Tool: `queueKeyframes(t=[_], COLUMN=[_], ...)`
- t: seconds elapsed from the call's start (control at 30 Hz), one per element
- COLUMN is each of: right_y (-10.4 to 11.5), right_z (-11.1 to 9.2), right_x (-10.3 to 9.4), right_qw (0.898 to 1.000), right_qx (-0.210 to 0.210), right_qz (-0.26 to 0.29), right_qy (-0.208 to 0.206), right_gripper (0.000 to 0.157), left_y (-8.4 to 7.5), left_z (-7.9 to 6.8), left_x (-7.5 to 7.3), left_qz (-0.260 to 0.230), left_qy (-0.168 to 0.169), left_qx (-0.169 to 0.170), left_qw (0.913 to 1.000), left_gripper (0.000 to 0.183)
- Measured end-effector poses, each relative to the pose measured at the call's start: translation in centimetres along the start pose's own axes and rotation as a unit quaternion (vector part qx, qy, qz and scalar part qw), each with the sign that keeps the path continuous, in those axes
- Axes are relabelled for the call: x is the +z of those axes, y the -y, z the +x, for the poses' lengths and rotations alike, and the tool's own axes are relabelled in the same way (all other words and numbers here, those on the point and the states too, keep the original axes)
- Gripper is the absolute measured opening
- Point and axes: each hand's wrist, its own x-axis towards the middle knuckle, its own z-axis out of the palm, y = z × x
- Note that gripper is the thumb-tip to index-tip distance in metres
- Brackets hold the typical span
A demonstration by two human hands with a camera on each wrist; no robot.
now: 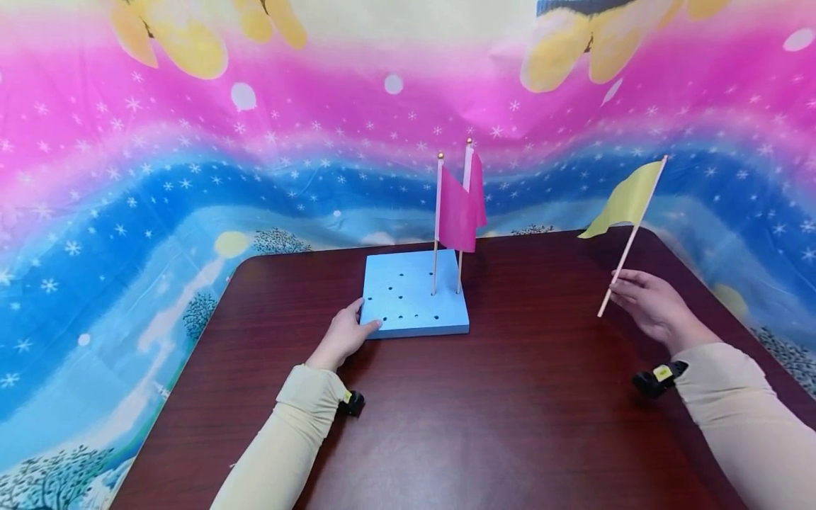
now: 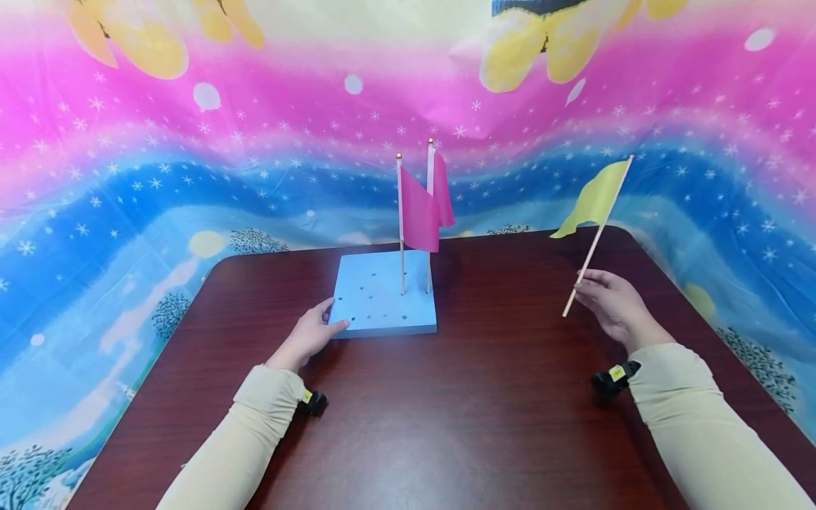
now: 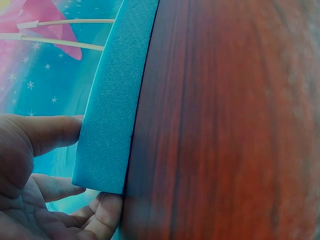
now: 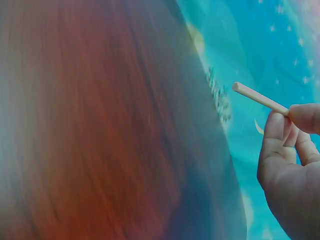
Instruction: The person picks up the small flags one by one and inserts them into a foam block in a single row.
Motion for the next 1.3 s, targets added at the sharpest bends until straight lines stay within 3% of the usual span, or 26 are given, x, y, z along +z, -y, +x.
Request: queueKeyframes(t=[0.17,0.47,0.77,1.3], right_y=[-0.3,-1.4,-1.4,-1.8], right_z=[0.5,1.1,1.8,2.8], right_x=[2.0,4.2,6.5,12.9], right_qw=[1.000,0.999,0.997,0.985], right_qx=[-0.025,-0.041,-0.066,-0.138], right_qz=[0.015,-0.018,-0.024,-0.105], right_qy=[0.009,0.004,-0.014,0.003], right_gripper=[0.032,0.033,0.025,0.024], left_y=[-0.1,0.2,-0.3,-0.2], left_z=[0.0,0.2,-0.2,0.0], left_x=[-0.1,0.0,0.0,0.1], left_qz=[-0.003,0.000,-0.003,0.001], left_qy=[-0.003,-0.004,-0.004,-0.008], left_qx=[-0.004,-0.005,-0.002,-0.001], left_qw=[1.0000,1.0000,1.0000,1.0000], left_gripper=[0.074,0.074,0.074,0.074])
